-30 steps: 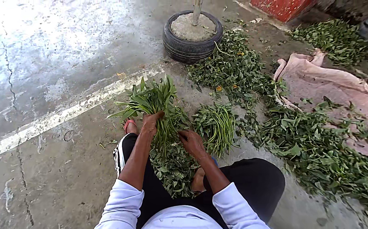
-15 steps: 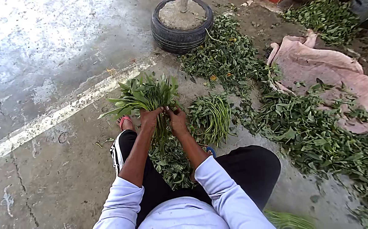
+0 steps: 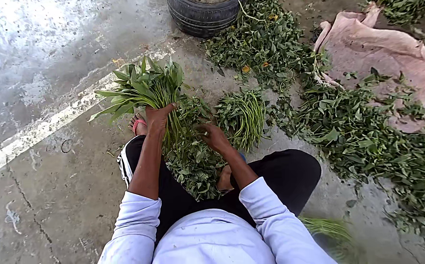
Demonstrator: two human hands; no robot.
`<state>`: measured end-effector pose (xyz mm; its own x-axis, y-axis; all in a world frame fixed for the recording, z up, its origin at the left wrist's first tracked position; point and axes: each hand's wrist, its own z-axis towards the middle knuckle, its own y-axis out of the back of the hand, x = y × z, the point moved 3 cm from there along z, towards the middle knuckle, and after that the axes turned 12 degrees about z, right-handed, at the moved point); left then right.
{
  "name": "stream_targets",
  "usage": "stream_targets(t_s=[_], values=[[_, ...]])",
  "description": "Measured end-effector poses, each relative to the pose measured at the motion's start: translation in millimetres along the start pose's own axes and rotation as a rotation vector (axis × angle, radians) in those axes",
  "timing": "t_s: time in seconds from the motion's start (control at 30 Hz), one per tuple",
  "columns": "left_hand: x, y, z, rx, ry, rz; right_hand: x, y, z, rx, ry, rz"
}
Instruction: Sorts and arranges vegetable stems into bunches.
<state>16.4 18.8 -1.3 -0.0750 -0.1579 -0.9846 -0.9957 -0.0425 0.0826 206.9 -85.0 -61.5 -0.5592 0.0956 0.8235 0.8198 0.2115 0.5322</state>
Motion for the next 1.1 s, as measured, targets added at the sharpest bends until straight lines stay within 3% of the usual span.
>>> stream_targets(t_s=[0.1,0.23,0.3,0.4,0.57,0.67,0.8,0.97,1.03,1.1], values=[[3,-5,0,0.050,0.026,-0.051,29,0,15,-0.102,0.159,0.312],[3,-5,0,0.092,-0.030,-0.125,36,-2,31,-0.098,0.113,0.573],[5,-3,-2,0.145,-0.060,-0.144,41,2,35,-0.063,0.162,0.569],[1,-4,-3,0.219,-0.086,-0.161,55,13,41,0.006,0.257,0.352],[-5,1,-2,0.068,-0.120,-0.177,65,19,50,0.118,0.279,0.319],[-10,8,-2,-0.063,-0.117,-0.228,63,9,48,-0.041,0.367,0.436],[-17,21,-9,-0.158,-0.140,-0.245,75,-35,31,-0.277,0.460,0.462],[-26,43,-13,-0.218,-0.228,-0.191,55,-72,27,-0.416,0.659,0.392],[-34,58,-4,-0.242,-0.266,-0.176,18,-86,34,-0.296,0.562,0.273],[-38,71,4,-0.264,-0.308,-0.170,-41,-102,41,-0.063,0.208,0.074]])
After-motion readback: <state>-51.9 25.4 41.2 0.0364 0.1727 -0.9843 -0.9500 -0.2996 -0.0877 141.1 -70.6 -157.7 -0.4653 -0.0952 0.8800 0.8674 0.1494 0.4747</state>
